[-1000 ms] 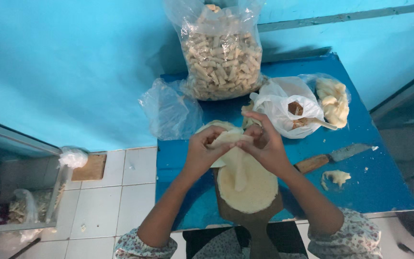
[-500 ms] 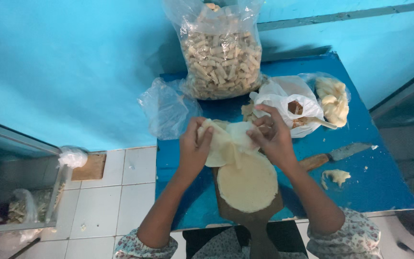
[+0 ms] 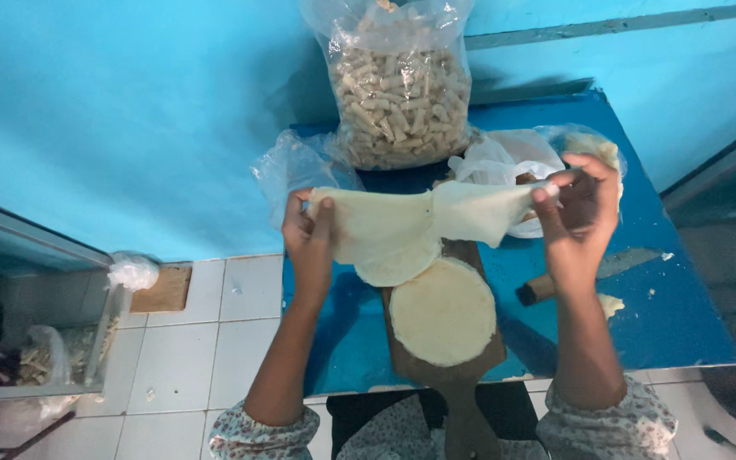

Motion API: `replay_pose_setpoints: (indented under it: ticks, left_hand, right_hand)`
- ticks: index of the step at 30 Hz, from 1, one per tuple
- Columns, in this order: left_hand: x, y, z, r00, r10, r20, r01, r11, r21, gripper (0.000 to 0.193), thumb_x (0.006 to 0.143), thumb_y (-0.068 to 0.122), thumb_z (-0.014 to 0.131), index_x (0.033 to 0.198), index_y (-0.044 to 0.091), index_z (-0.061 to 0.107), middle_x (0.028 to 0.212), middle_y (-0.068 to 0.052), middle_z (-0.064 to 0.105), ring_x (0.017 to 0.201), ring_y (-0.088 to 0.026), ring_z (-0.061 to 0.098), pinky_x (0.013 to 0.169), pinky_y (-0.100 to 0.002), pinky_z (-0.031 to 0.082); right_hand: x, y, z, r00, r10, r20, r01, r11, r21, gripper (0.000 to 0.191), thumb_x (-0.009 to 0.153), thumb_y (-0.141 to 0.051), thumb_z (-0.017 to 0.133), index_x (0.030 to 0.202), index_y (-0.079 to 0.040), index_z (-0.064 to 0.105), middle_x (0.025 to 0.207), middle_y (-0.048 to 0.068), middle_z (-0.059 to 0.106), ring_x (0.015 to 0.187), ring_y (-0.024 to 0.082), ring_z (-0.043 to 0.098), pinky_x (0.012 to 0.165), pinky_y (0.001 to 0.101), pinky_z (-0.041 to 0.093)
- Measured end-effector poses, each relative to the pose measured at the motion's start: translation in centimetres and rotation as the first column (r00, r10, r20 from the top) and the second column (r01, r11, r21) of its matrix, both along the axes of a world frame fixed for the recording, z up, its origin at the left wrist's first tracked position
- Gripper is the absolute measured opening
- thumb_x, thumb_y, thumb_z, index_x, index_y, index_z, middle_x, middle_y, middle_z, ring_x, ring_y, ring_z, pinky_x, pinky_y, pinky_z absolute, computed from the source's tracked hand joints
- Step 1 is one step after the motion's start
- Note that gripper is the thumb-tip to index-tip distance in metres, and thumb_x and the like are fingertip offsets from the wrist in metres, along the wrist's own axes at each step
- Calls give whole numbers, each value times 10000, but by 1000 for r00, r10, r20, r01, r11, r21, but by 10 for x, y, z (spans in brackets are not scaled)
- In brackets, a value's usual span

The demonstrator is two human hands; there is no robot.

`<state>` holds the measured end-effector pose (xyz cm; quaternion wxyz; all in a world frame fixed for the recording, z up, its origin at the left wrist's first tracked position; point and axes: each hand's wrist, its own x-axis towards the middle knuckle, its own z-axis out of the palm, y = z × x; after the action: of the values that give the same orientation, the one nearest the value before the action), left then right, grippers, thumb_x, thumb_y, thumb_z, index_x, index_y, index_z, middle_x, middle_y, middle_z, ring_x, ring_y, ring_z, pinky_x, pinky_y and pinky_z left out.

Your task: The person works at a blue table with round white dough discs. They stretch and peel a thin outer layer off each disc by hand, set the peeled layer aside, and stack the finished discs on a wooden board, repeating the process for several discs.

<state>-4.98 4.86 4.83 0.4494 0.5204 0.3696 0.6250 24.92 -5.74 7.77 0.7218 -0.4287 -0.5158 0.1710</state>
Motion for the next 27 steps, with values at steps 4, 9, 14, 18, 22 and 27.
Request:
replay_pose_setpoints:
  ticks: [4, 9, 14, 18, 22, 27]
  left_hand:
    - [12, 2, -13, 991, -92, -101, 92, 996, 4, 114, 1028, 163, 628, 1080, 72, 584, 810, 33, 630, 697, -27, 561, 579, -225, 454]
    - [32, 3, -37, 967, -207, -150, 206, 978, -22, 111, 1025, 149, 642, 1071, 63, 590, 780, 23, 567, 693, -43, 503, 572, -244, 417]
    - [29, 12, -33, 949, -62, -310, 98, 990, 99, 130, 989, 152, 672, 1037, 50, 607, 804, -23, 640, 710, -110, 578, 628, -293, 484]
    - [33, -5, -4, 668, -54, -742, 182, 979, 92, 239, 984, 246, 734, 1096, 51, 655, 857, -139, 680, 781, -299, 733, 688, -386, 496]
    - [42, -49, 29, 735, 124, -667, 335, 788, 516, 389, 877, 302, 747, 1133, 47, 605, 1153, -151, 676, 1026, -313, 648, 866, -393, 506]
    - [40, -87, 41, 339, -918, -205, 903, 379, -203, 437, 908, 268, 746, 1274, 69, 614, 1116, -33, 716, 1063, -131, 682, 965, -320, 533]
  right_hand:
    - [1, -20, 7, 995, -81, 64, 79, 997, 24, 426, 1111, 113, 686, 1421, -65, 454, 1136, 44, 546, 974, 75, 525, 791, 204, 523]
    - [1, -45, 10, 973, -177, 147, 173, 984, 43, 447, 1065, 115, 675, 1410, -57, 450, 1280, 59, 502, 1068, 96, 550, 834, 235, 585]
    - [17, -61, 23, 989, -144, 27, 142, 988, 60, 402, 1115, 125, 678, 1402, -47, 455, 1174, 54, 514, 1006, 81, 525, 836, 220, 546]
    - [5, -72, 31, 991, -100, 90, 104, 994, -44, 460, 1019, 161, 654, 1379, -50, 459, 1258, 56, 528, 1050, 105, 556, 841, 243, 562]
    - [-19, -89, 32, 957, 288, 38, -276, 943, -187, 524, 915, 179, 627, 1370, -49, 501, 1134, 62, 587, 1033, 123, 603, 802, 260, 567]
    - [-39, -106, 19, 895, 446, 35, -407, 845, -347, 516, 858, 161, 683, 1323, -26, 557, 1151, 74, 599, 1109, 146, 607, 883, 291, 560]
